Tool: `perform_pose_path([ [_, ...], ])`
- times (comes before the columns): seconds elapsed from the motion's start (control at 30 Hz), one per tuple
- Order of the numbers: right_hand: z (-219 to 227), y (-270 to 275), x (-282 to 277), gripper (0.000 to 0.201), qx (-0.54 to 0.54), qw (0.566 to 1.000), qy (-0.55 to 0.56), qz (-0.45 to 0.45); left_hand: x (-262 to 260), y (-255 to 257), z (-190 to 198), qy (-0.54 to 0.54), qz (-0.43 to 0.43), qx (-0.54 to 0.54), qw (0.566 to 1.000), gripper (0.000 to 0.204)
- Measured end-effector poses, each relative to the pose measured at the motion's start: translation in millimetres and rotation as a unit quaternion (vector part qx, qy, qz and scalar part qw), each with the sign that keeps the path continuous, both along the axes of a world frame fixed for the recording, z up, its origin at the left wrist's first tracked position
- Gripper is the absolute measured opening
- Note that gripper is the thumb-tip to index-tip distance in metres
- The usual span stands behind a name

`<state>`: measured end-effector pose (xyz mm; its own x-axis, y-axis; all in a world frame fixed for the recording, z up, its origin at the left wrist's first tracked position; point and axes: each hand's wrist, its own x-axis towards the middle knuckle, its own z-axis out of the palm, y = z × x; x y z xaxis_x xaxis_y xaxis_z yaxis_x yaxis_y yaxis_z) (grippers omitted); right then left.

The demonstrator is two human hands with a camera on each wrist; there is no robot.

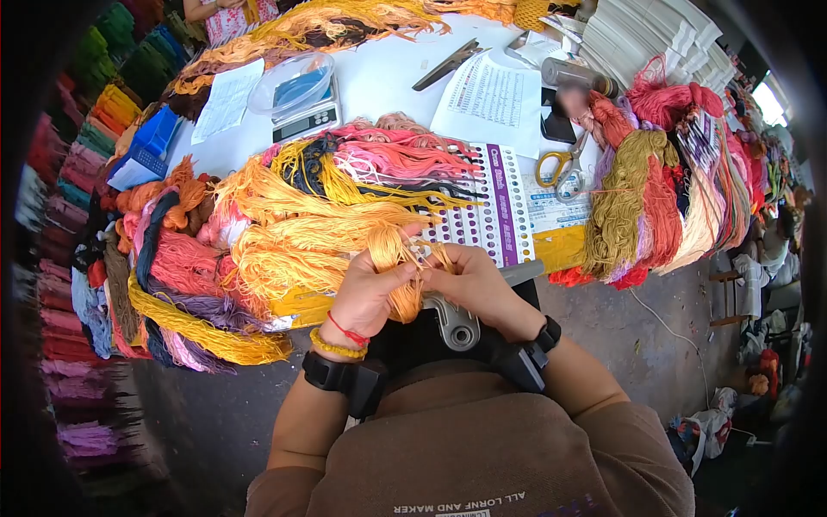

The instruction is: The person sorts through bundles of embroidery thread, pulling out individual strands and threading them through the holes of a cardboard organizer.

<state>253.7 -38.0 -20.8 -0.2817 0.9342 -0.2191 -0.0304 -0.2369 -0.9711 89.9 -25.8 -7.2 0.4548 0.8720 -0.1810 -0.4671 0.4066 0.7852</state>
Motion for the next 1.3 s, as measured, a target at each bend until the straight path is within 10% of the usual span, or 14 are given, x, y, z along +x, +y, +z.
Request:
perform_pose_path([
  [0.4, 1.4, 1.9, 4.3, 0.01, -0.051, 0.994, 0.097, -0.017, -6.6, 2.9, -2.1, -0.046, 0.019, -0.043, 0.998, 0.034],
  [0.57, -6.1, 4.0, 16.6, 0.019, -0.12, 0.938, 0.269, 0.183, -13.1, 3.5, -6.7, -0.047, -0.045, -0.035, 0.997, 0.04],
  [0.77, 3.7, 4.7, 19.3, 0.037, -0.113, 0.82, 0.561, 0.012, -19.2, 5.9, -16.0, -0.099, -0.067, -0.024, 0.993, 0.051],
  [0.83, 7.3, 5.3, 18.3, 0.033, -0.111, 0.833, 0.542, -0.001, -17.3, 4.9, -12.5, -0.086, -0.049, -0.051, 0.994, 0.052],
  [0.93, 13.1, 3.2, 11.1, 0.02, -0.079, 0.964, 0.253, -0.013, -7.5, 2.3, -3.6, -0.059, -0.03, -0.066, 0.996, 0.054],
  [1.3, -2.0, 0.4, -11.6, 0.018, 0.011, 0.998, 0.055, 0.021, -2.8, -2.2, -6.1, -0.021, -0.052, -0.026, 0.998, 0.046],
])
